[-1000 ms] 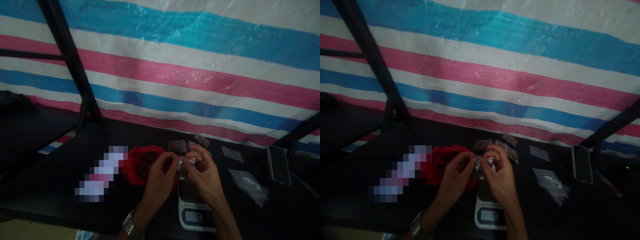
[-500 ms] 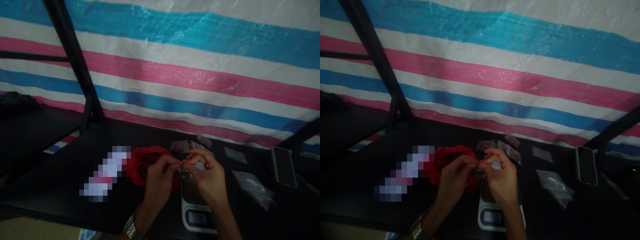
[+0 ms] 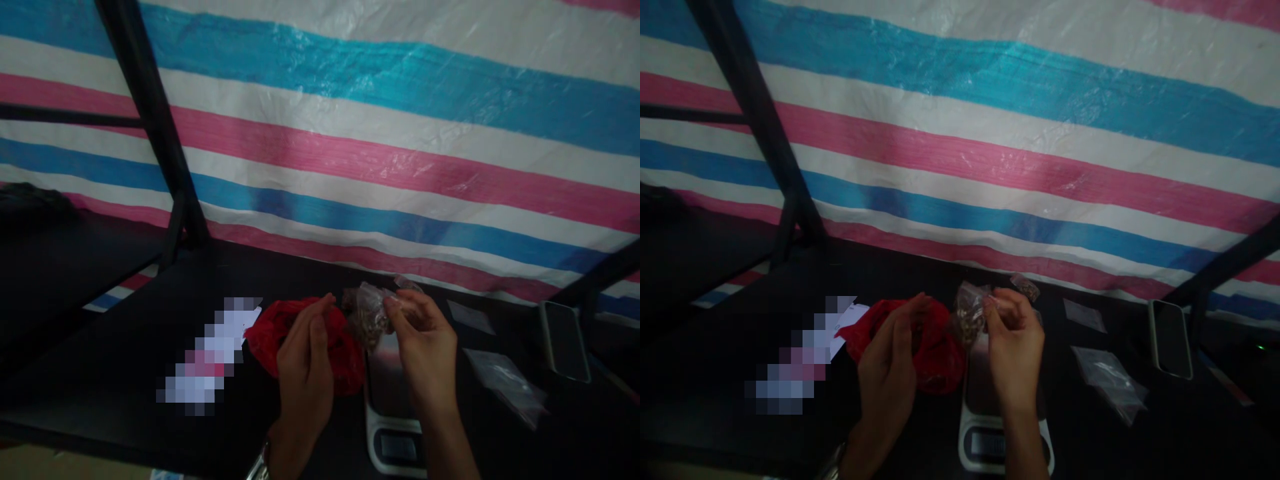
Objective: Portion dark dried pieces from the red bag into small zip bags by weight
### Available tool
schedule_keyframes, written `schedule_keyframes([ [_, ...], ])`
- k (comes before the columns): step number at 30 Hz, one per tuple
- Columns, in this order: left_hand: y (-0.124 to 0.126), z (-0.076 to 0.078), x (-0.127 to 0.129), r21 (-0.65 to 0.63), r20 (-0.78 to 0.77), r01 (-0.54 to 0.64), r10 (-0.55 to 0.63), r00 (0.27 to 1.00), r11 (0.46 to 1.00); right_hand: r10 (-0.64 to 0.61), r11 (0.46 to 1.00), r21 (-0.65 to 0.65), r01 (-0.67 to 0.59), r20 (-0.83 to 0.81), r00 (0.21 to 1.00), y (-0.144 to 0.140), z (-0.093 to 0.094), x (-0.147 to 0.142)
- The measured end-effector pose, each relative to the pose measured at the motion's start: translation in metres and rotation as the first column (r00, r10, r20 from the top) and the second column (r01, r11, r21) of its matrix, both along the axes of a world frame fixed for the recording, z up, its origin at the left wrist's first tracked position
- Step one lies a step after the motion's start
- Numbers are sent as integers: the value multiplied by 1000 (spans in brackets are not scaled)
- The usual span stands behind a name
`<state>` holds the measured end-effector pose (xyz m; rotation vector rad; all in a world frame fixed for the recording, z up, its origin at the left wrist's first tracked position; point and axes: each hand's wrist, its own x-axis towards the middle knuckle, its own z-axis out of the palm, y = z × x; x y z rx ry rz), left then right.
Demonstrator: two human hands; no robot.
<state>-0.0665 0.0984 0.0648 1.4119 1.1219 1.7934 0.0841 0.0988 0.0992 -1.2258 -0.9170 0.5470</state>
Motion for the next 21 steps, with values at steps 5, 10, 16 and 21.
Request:
schedule_keyframes([
  [5, 1, 2, -16, 181, -103, -213, 234, 967, 960, -135, 990, 32, 136, -22, 991, 31, -4, -1],
  [10, 0, 7, -35, 269, -129, -284, 327, 936, 920, -184, 976, -76, 204, 215, 959, 39, -20, -2],
  [16, -1, 9, -52, 288, -160, -317, 371, 915, 904, -233, 950, -107, 294, 385, 893, 18, -29, 24],
  [21, -3, 8, -57, 302, -187, -300, 365, 912, 905, -258, 861, -251, 443, 535, 804, -4, -22, 86],
])
